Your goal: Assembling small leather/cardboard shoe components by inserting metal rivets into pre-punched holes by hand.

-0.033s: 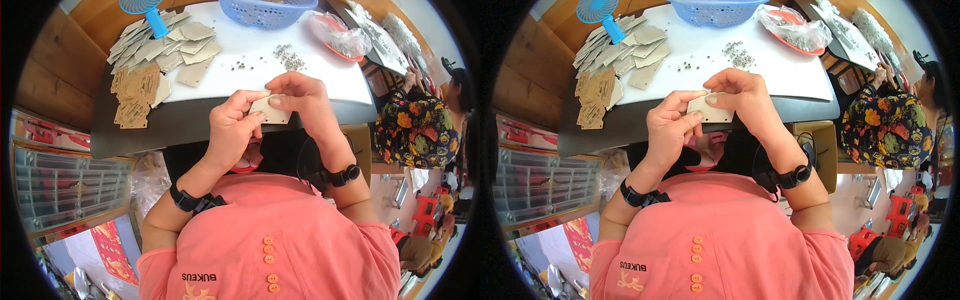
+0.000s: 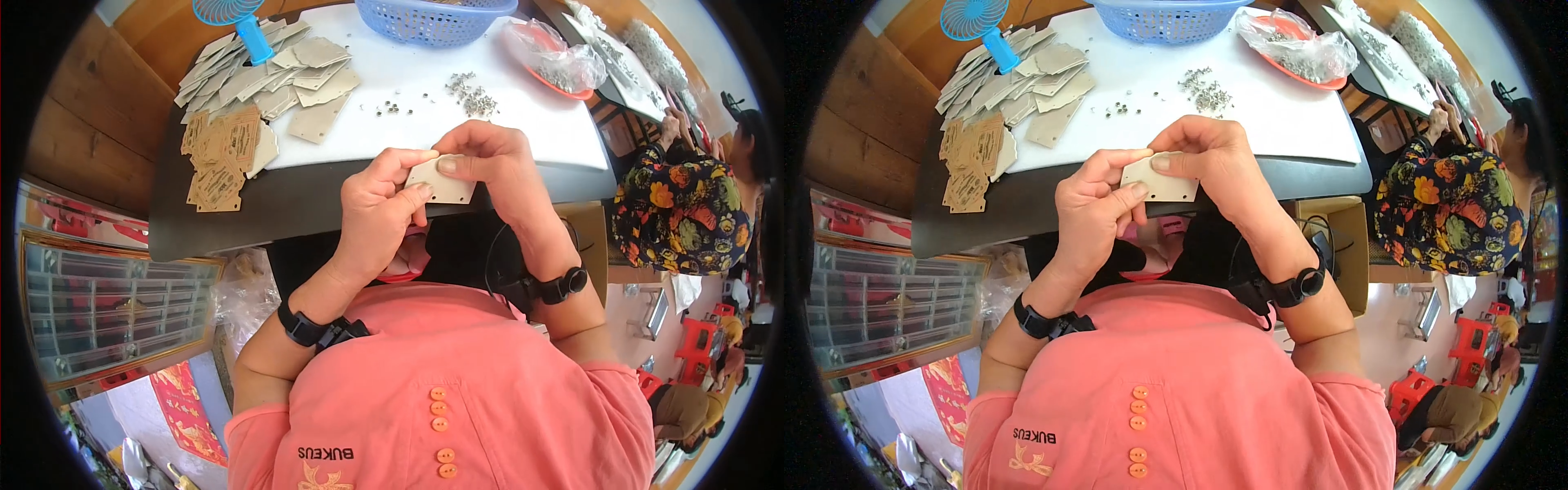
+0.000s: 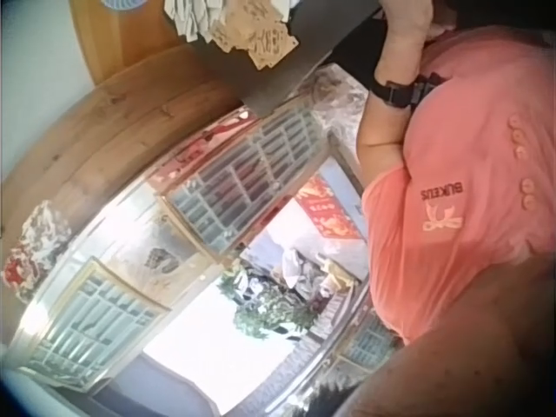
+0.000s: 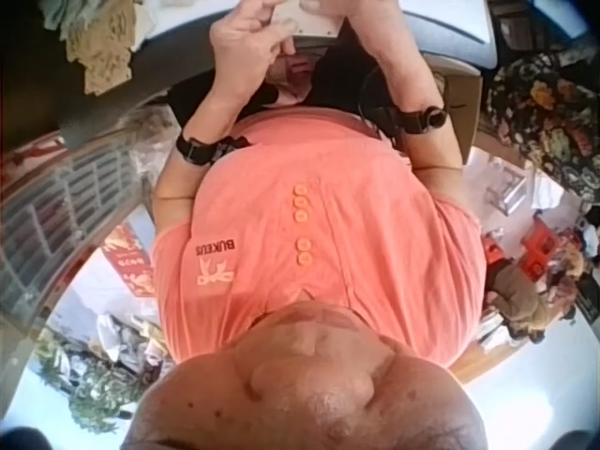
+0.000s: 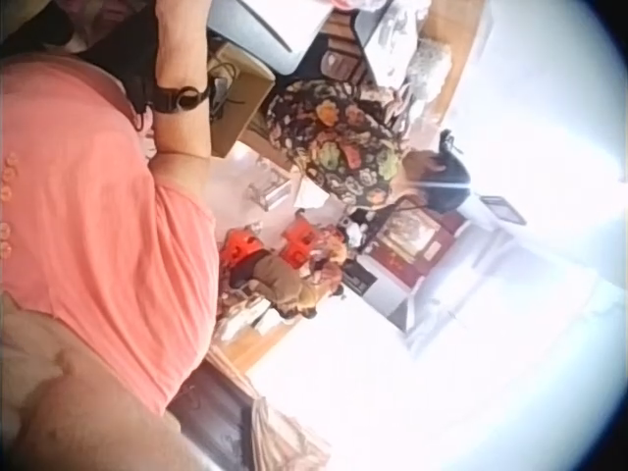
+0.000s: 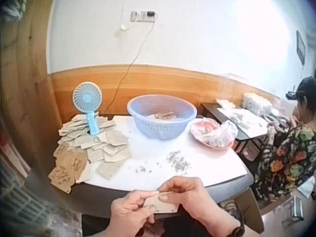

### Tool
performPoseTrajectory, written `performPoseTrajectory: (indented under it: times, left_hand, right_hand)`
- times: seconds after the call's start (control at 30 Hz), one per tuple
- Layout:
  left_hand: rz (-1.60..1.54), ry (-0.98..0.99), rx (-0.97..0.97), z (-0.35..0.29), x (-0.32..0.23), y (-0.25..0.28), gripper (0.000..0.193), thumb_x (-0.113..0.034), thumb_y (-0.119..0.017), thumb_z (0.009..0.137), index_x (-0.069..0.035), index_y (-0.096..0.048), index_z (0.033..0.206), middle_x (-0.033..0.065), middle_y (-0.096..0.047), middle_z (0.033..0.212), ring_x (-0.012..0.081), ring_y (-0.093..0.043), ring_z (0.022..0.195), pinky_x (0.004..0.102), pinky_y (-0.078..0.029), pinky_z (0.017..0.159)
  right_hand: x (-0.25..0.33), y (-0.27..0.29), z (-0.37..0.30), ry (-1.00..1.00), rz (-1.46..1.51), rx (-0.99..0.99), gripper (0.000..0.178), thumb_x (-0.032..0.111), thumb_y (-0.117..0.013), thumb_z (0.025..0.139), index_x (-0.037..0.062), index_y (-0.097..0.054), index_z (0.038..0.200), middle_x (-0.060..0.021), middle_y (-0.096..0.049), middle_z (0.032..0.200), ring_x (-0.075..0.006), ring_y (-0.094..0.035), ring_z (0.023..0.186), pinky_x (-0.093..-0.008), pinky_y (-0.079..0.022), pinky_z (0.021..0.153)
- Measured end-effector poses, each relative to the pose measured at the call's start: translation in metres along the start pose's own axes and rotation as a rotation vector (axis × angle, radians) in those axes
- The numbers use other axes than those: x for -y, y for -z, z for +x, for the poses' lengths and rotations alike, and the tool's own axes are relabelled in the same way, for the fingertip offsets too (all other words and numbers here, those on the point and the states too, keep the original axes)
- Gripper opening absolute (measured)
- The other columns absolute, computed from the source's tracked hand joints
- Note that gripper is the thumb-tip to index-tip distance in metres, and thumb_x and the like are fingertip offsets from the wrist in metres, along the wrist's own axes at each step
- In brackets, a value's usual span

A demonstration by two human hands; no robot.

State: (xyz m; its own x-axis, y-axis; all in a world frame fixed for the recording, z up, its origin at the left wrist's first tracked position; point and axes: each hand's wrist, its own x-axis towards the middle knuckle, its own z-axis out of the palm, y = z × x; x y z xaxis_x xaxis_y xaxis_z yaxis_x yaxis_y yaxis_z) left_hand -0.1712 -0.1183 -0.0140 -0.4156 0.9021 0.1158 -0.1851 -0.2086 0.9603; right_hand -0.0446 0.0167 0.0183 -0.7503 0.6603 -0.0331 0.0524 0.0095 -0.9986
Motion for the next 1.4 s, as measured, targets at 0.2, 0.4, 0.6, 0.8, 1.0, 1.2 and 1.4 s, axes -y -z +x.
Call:
performPoseTrajectory:
  times: [0.2, 0.4, 0.6, 0.8, 1.0, 1.2, 1.4]
  left_hand:
    - [-0.020, -0.016, -0.084, 0.002, 0.000, -0.007, 0.026, 0.004, -0.061, 0.092, 0.004, -0.064, 0.118, 0.0080, -0.069, 0.085, 0.0079, -0.057, 0.057, 0.0200, -0.039, 0.046]
    - [-0.001, 0.001, -0.135, 0.001, 0.000, -0.005, 0.022, 0.002, -0.065, 0.092, 0.005, -0.064, 0.114, 0.0084, -0.070, 0.085, 0.0084, -0.059, 0.058, 0.0205, -0.040, 0.045]
    - [0.215, -0.145, -0.022, -0.004, 0.003, -0.011, 0.021, 0.003, -0.065, 0.092, 0.004, -0.064, 0.112, 0.0064, -0.069, 0.082, 0.0061, -0.056, 0.057, 0.0192, -0.039, 0.046]
    - [0.048, 0.046, -0.022, 0.009, 0.003, -0.001, 0.019, 0.004, -0.063, 0.091, 0.003, -0.065, 0.110, 0.0075, -0.072, 0.090, 0.0050, -0.052, 0.054, 0.0188, -0.036, 0.046]
    - [0.048, 0.091, 0.023, 0.009, 0.000, 0.002, 0.019, 0.005, -0.061, 0.091, 0.002, -0.065, 0.109, 0.0079, -0.073, 0.094, 0.0044, -0.052, 0.054, 0.0185, -0.036, 0.046]
    - [0.002, 0.095, 0.059, 0.006, 0.000, 0.004, 0.019, 0.005, -0.060, 0.091, 0.002, -0.064, 0.110, 0.0074, -0.073, 0.096, 0.0040, -0.053, 0.056, 0.0191, -0.039, 0.047]
    - [-0.002, 0.062, 0.066, 0.007, 0.006, 0.004, 0.019, 0.005, -0.061, 0.091, 0.003, -0.064, 0.110, 0.0083, -0.072, 0.097, 0.0042, -0.052, 0.057, 0.0193, -0.041, 0.050]
  right_hand:
    - [-0.014, -0.006, 0.001, 0.087, 0.088, -0.078, 0.012, -0.002, -0.071, 0.082, 0.0003, -0.071, 0.094, -0.0025, -0.069, 0.084, -0.0091, -0.061, 0.076, -0.0239, -0.047, 0.069]
    - [-0.009, -0.006, -0.015, 0.107, 0.134, -0.143, 0.009, 0.000, -0.066, 0.085, 0.0001, -0.069, 0.094, -0.0002, -0.067, 0.083, -0.0070, -0.058, 0.077, -0.0230, -0.045, 0.068]
    - [-0.016, -0.003, -0.029, 0.355, -0.200, -0.233, 0.008, -0.001, -0.061, 0.083, -0.0018, -0.064, 0.090, -0.0027, -0.062, 0.073, -0.0079, -0.054, 0.066, -0.0250, -0.045, 0.060]
    - [0.013, 0.035, 0.010, 0.327, -0.627, -0.118, 0.008, 0.008, -0.067, 0.082, 0.0024, -0.069, 0.088, -0.0088, -0.067, 0.076, -0.0208, -0.065, 0.073, -0.0351, -0.050, 0.068]
    - [0.026, 0.026, 0.080, 0.487, -1.181, -0.121, 0.009, 0.015, -0.067, 0.079, 0.0092, -0.073, 0.084, -0.0120, -0.070, 0.085, -0.0337, -0.068, 0.082, -0.0457, -0.052, 0.072]
    - [0.009, 0.023, 0.103, 0.496, -1.410, -0.131, 0.009, 0.016, -0.066, 0.080, 0.0129, -0.074, 0.078, -0.0100, -0.070, 0.087, -0.0322, -0.068, 0.086, -0.0452, -0.051, 0.078]
    - [0.015, 0.043, 0.099, 0.450, -1.456, -0.066, 0.009, 0.017, -0.065, 0.080, 0.0141, -0.073, 0.078, -0.0088, -0.069, 0.085, -0.0326, -0.066, 0.089, -0.0462, -0.049, 0.077]
